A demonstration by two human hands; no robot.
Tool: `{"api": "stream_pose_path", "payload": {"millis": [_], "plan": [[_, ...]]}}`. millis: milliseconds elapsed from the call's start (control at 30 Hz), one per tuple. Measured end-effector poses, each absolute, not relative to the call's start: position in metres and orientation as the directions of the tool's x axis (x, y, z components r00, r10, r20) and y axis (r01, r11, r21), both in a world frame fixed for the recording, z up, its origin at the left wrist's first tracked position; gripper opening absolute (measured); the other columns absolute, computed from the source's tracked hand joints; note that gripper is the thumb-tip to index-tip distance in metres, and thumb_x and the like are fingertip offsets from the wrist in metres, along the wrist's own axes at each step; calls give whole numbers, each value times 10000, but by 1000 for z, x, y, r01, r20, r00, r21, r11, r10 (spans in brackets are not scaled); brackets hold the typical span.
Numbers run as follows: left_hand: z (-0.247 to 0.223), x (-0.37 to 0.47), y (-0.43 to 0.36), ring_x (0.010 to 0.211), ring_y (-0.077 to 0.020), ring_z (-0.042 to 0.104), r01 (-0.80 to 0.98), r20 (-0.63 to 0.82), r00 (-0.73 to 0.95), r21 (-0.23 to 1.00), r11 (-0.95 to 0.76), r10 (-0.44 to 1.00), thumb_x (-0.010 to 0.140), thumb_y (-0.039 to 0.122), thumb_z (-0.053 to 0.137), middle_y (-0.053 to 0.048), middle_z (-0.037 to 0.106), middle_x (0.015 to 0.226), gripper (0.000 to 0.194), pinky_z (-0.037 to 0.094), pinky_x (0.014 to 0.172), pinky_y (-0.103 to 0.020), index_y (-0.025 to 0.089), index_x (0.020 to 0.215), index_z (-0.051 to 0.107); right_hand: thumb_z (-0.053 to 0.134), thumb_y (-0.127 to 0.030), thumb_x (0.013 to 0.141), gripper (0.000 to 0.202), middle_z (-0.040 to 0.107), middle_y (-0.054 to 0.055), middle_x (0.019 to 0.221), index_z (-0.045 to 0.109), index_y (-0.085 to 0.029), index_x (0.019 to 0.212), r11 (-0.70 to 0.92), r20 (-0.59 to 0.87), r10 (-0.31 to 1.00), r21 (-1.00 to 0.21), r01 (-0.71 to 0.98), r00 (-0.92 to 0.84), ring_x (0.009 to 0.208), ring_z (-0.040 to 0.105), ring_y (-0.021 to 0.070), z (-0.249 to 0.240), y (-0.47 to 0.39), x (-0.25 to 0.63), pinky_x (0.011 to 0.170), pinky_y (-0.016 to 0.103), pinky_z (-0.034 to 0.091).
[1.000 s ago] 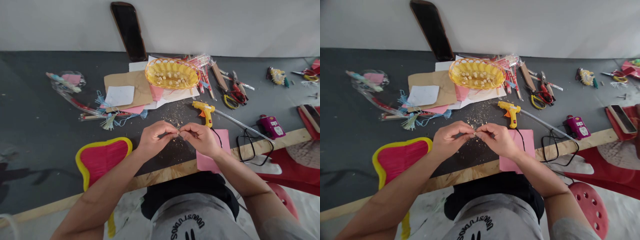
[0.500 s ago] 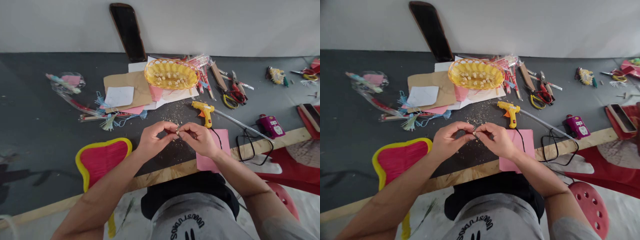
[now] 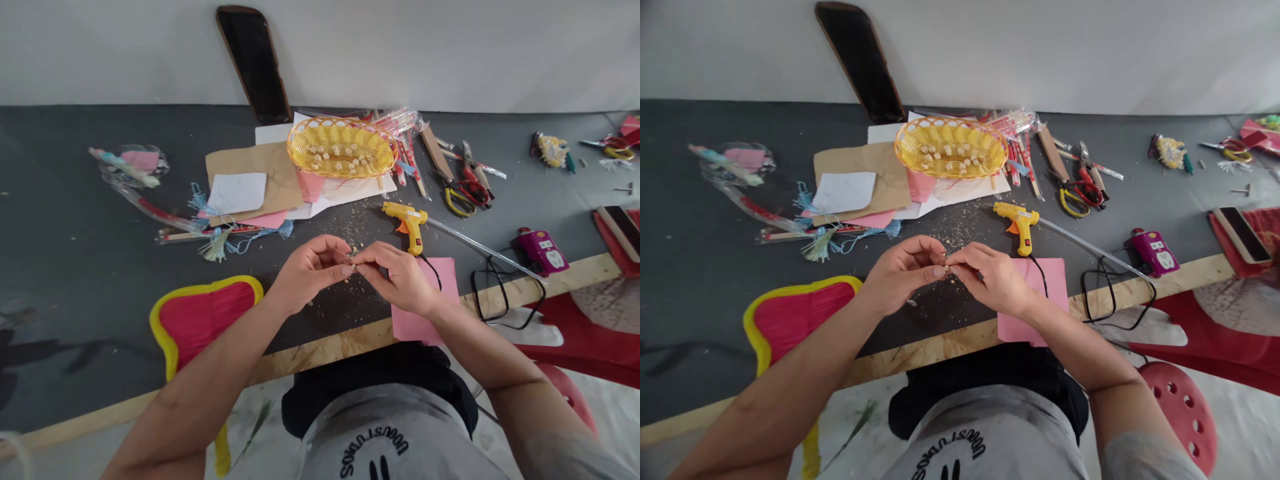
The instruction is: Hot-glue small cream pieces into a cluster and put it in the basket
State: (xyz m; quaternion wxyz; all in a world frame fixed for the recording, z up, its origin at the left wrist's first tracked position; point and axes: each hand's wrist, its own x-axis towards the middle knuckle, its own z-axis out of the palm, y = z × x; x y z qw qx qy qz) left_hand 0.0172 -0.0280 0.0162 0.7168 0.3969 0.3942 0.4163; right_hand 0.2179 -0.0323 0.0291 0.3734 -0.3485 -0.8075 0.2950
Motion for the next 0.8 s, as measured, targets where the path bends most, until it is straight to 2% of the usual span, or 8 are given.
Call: {"api": "stream_pose_path", "payload": {"millis": [100,167,333,467,633,800], "plan": [[15,18,-28,673,-76,648,-320,-237,346,879,352,908,637,255,944,18,720,756,373,512,629,-161,166,899,694,605,-144,950,157,739,50,948,652,-183,1096,593,415,785,-718,364,-460,729,657,115,29,-34,217,690,249,568],[15,18,-28,681,-85,661,-336,-239,346,871,358,907,633,245,945,10,730,764,368,522,637,-172,164,891,695,635,-154,934,164,742,52,966,651,-188,1093,604,432,782,-704,374,-449,714,656,112,28,-36,215,673,244,574],[16,17,-27,656,-81,661,-352,-241,363,859,372,900,599,227,960,20,728,728,388,525,628,-169,163,876,696,638,-129,928,122,745,55,948,681,-197,1021,663,505,743,-650,372,-441,845,720,142,24,-36,212,761,261,613],[15,17,-27,669,-81,666,-343,-260,370,854,391,892,589,218,964,21,731,735,403,522,631,-165,165,888,699,660,-123,919,136,749,71,952,712,-186,1028,698,548,713,-612,371,-437,859,738,148,21,-35,212,791,263,629],[12,18,-27,677,-87,656,-332,-288,356,851,408,889,588,247,967,20,712,736,404,520,640,-175,166,889,711,685,-149,928,120,758,72,936,743,-181,1028,685,550,724,-647,336,-417,829,741,140,18,-33,214,772,249,635],[12,17,-27,678,-93,638,-277,-305,345,871,407,887,667,340,928,6,707,786,348,524,656,-204,164,896,733,686,-143,928,112,763,61,910,749,-186,1011,671,519,735,-652,354,-437,814,735,141,21,-28,217,768,255,630]]}}
